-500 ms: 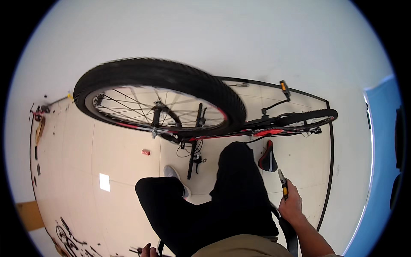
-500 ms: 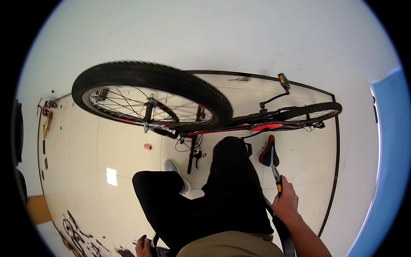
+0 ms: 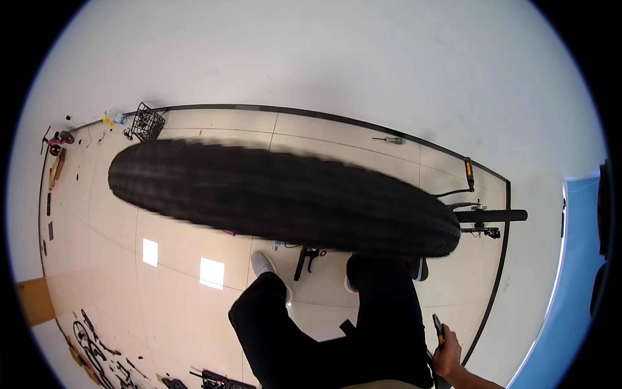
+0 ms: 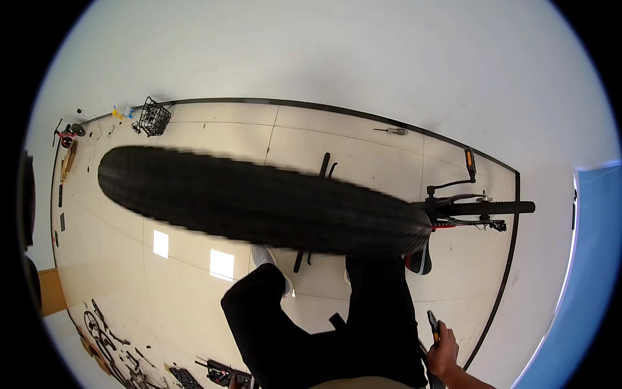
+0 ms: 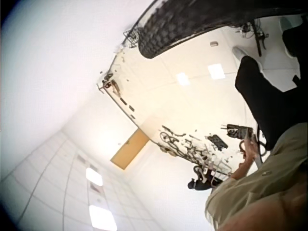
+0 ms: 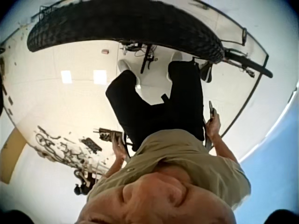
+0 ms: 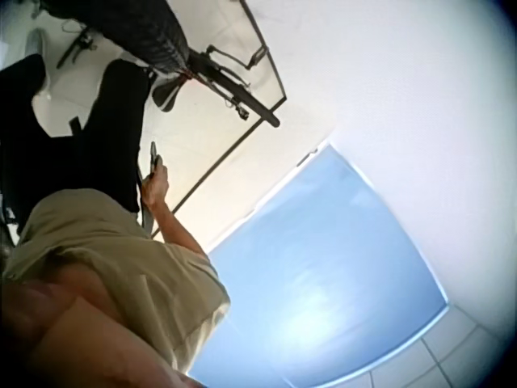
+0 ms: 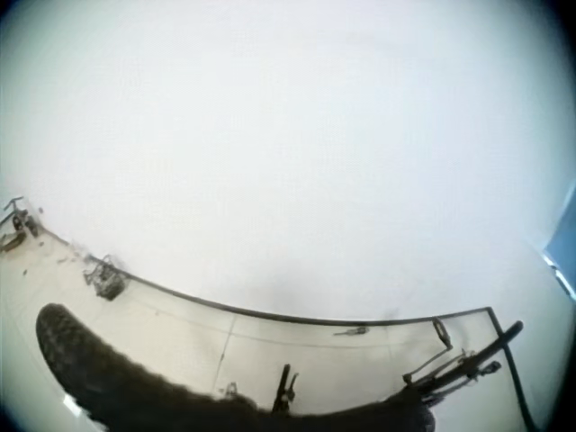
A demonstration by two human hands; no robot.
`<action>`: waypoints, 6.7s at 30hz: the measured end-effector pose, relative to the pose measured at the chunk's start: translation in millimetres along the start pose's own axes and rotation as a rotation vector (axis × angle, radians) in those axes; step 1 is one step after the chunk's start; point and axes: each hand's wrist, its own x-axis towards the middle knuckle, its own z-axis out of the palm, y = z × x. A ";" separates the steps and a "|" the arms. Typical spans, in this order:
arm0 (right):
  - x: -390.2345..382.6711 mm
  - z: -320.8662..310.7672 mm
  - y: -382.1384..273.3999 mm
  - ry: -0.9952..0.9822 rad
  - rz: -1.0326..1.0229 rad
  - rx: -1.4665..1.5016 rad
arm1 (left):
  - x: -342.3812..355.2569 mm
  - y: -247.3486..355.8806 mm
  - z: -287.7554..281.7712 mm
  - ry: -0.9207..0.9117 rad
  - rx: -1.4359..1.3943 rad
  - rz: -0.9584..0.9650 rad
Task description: The person works on a bicycle lying upside down, using a screwdriver to adjust the rear derailleur and chain. They rotate the rear wheel and pedal crank to test chain movement and alignment, then continue fine-tuning the derailleur with the tool.
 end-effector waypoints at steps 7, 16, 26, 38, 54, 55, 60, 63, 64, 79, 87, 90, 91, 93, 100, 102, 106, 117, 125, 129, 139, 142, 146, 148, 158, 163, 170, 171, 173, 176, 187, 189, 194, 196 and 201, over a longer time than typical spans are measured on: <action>-36.2 27.6 49.6 0.024 -0.086 0.064 | -31.9 -107.2 43.7 -0.049 -0.411 -0.175; -111.4 56.0 102.6 0.001 0.094 0.127 | -80.7 -134.9 64.8 -0.105 -0.468 -0.008; -125.2 69.2 138.0 0.040 -0.022 0.264 | -109.5 -80.1 55.1 -0.029 0.141 0.057; -149.5 62.8 104.0 0.509 -0.261 0.922 | -123.8 -91.2 64.4 0.015 0.167 0.308; -140.1 57.5 103.6 0.711 -0.333 1.059 | -79.8 -143.4 63.8 -0.050 -0.053 0.344; -141.2 57.6 102.5 0.704 -0.345 1.057 | -76.8 -147.5 62.8 -0.052 -0.078 0.343; -152.4 52.4 93.1 0.661 -0.339 1.041 | -73.2 -147.8 74.2 0.049 -0.289 0.400; -151.7 53.5 94.3 0.598 -0.357 1.062 | -75.9 -146.1 62.6 0.025 -0.015 0.357; -153.5 50.9 95.4 0.580 -0.352 1.070 | -83.3 -131.9 66.5 0.025 0.048 0.337; -154.9 53.8 102.5 0.432 -0.350 1.041 | -93.4 -125.8 66.4 0.050 0.190 0.260; -146.7 59.7 97.4 0.586 -0.388 1.014 | -100.4 -100.9 78.1 0.161 0.246 0.403; -146.6 56.1 94.6 0.430 -0.357 1.112 | -102.1 -97.6 72.3 0.134 0.206 0.329; -147.0 56.6 91.7 0.401 -0.361 1.125 | -101.0 -101.8 71.7 0.145 0.189 0.324; -146.5 64.1 86.2 0.376 -0.367 1.116 | -107.3 -104.0 68.9 0.164 0.188 0.308; -149.0 56.0 80.2 0.326 -0.372 1.105 | -105.9 -109.9 66.0 0.169 0.162 0.289; -152.1 50.5 79.9 0.313 -0.349 1.115 | -105.7 -106.9 63.9 0.183 0.173 0.300; -149.4 58.5 90.9 0.476 -0.355 0.976 | -96.0 -113.4 68.5 0.152 0.122 0.351; -150.8 58.9 95.7 0.460 -0.402 0.964 | -103.0 -105.9 67.1 -0.002 0.193 0.245; -151.3 63.4 96.1 0.473 -0.421 0.963 | -89.7 -121.3 64.8 0.002 0.242 0.287; -151.7 62.4 98.5 0.450 -0.399 0.972 | -103.2 -104.9 69.0 -0.011 0.232 0.233; -151.1 62.4 94.4 0.463 -0.407 0.974 | -99.2 -114.2 65.8 -0.020 0.254 0.265; -150.4 60.7 95.9 0.408 -0.378 1.005 | -102.8 -97.9 71.0 -0.021 0.264 0.248; -147.7 66.3 91.5 0.377 -0.391 1.035 | -100.8 -104.6 68.0 0.018 0.226 0.242; -148.1 64.9 93.8 0.362 -0.390 1.031 | -100.4 -106.5 70.8 0.014 0.204 0.233; -147.6 64.9 100.1 0.365 -0.388 1.051 | -91.8 -122.9 77.0 0.060 0.168 0.276; -150.2 65.5 96.2 0.395 -0.351 1.034 | -89.0 -128.6 71.2 0.112 0.146 0.302; -151.8 62.1 88.8 0.322 -0.353 1.109 | -100.5 -118.0 70.3 0.154 0.168 0.292; -152.0 60.7 88.4 0.321 -0.350 1.107 | -102.2 -115.5 71.4 0.155 0.161 0.291; -154.0 56.8 87.3 0.315 -0.354 1.113 | -104.7 -111.6 69.1 0.158 0.152 0.295; -153.2 57.8 85.7 0.311 -0.368 1.105 | -108.9 -111.8 66.0 0.154 0.147 0.291; -154.2 26.1 76.3 0.277 -0.348 1.078 | -118.0 -77.0 49.3 0.110 0.133 0.281; -153.7 16.2 72.1 0.272 -0.332 1.087 | -115.0 -77.7 43.9 0.111 0.127 0.271; -155.8 13.4 61.5 0.284 -0.343 1.123 | -92.5 -24.6 6.3 0.507 0.289 0.737; -156.7 12.2 63.5 0.279 -0.321 1.103 | -90.3 84.6 -2.5 0.619 0.202 0.982; -150.7 5.2 76.1 0.277 -0.274 1.143 | -49.2 275.3 -4.3 0.788 0.227 1.415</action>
